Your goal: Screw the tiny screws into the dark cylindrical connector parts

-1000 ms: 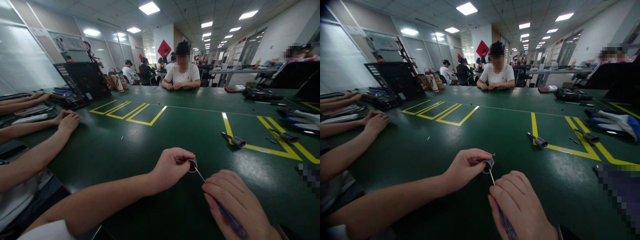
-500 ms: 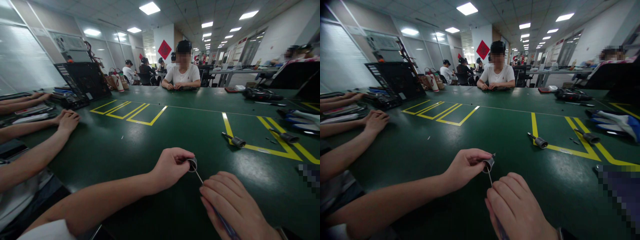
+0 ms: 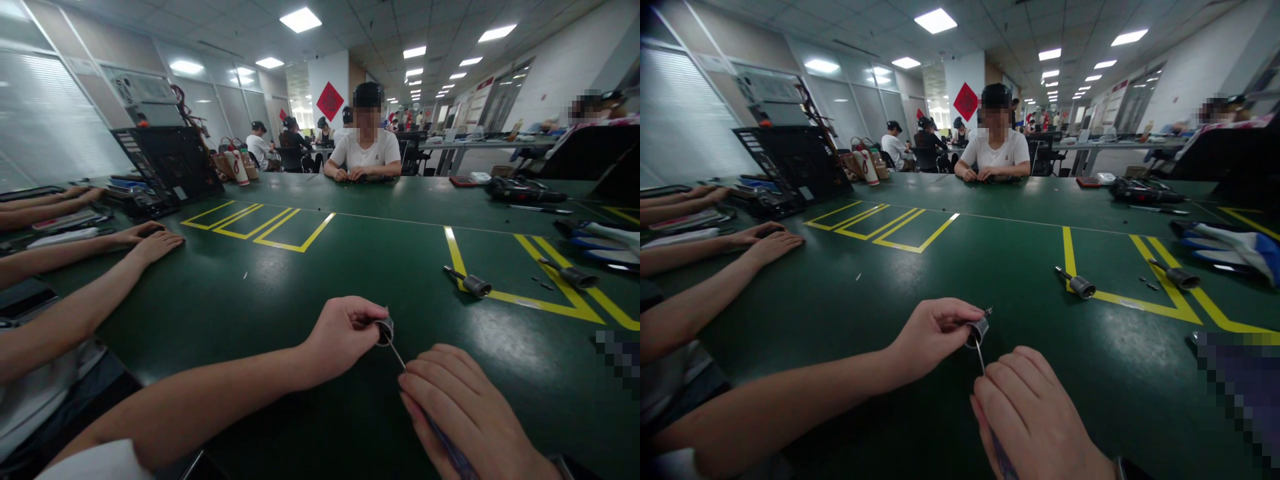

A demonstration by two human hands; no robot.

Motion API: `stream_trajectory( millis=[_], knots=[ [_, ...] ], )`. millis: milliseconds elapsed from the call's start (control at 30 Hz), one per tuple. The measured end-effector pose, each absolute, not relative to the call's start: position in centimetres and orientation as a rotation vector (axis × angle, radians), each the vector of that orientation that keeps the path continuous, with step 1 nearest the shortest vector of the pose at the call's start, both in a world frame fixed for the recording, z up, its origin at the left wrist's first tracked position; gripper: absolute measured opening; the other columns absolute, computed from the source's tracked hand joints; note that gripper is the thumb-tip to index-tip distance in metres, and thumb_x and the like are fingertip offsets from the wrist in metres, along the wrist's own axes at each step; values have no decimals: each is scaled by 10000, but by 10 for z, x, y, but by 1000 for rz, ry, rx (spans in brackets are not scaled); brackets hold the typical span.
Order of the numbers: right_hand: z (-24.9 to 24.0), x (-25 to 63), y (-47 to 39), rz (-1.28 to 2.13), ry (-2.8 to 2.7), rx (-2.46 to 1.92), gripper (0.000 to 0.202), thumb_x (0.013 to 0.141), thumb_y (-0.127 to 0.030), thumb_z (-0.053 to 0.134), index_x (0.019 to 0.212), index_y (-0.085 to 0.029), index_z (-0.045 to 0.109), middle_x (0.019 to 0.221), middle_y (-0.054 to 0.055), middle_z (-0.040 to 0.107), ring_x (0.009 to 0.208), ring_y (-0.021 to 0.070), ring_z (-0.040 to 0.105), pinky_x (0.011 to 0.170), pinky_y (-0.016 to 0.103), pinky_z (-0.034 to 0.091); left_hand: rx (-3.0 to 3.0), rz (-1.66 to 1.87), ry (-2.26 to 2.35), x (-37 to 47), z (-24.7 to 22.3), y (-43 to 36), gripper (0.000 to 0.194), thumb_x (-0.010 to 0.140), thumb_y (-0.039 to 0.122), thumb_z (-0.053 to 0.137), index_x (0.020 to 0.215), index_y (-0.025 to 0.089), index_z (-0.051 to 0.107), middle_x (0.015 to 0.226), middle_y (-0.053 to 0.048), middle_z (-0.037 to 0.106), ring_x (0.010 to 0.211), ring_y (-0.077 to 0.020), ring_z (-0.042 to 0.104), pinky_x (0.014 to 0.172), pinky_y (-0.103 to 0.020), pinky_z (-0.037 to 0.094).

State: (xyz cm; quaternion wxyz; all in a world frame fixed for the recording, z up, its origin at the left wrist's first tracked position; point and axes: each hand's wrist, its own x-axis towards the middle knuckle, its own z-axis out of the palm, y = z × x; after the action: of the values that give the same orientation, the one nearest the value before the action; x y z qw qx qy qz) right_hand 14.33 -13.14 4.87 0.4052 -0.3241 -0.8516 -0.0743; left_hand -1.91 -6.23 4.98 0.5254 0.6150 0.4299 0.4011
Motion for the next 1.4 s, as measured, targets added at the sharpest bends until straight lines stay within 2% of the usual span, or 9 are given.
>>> stream_trajectory(
  millis=[567,800,1000,1133,1300,1400],
  knots=[
    [44,145,-133,-229,-2161,-821,213,833,-71,433,858,-179,614,741,39,703,702,175,665,721,333,523,1417,961,1015,-19,46,-62,222,676,24,576,836,108,706,875,-79,730,813,-181,688,795,-326,559],
    [45,145,-132,-213,-2148,-803,200,801,-54,453,857,-170,606,742,38,698,706,168,660,727,320,520,1371,918,986,-19,48,-59,224,690,25,560,853,110,686,822,-60,710,774,-156,664,770,-309,535],
    [38,154,-133,-156,-2055,-805,222,786,-88,508,973,-177,587,828,53,698,782,182,655,764,335,512,1158,899,1015,-30,51,-36,315,625,-7,576,891,135,666,898,-49,661,790,-133,614,803,-318,486],
    [38,152,-129,-14,-1971,-855,174,803,-116,516,941,-182,599,820,54,667,774,179,643,710,313,532,1258,917,1001,-36,39,-24,486,565,-50,603,1006,154,600,939,-35,624,764,-115,600,787,-309,477],
    [34,154,-123,276,-1844,-1034,114,849,-209,520,924,-214,606,820,36,653,752,170,634,630,279,532,1729,976,968,-39,24,-9,426,655,119,699,1061,150,576,1029,-75,587,919,-176,578,819,-336,468],
    [33,157,-120,503,-1728,-1190,137,856,-313,517,895,-233,621,789,28,664,698,172,643,575,268,519,2087,994,1047,-42,20,-1,465,648,208,744,1086,187,586,1041,-72,548,957,-207,526,806,-355,451]
  ],
)
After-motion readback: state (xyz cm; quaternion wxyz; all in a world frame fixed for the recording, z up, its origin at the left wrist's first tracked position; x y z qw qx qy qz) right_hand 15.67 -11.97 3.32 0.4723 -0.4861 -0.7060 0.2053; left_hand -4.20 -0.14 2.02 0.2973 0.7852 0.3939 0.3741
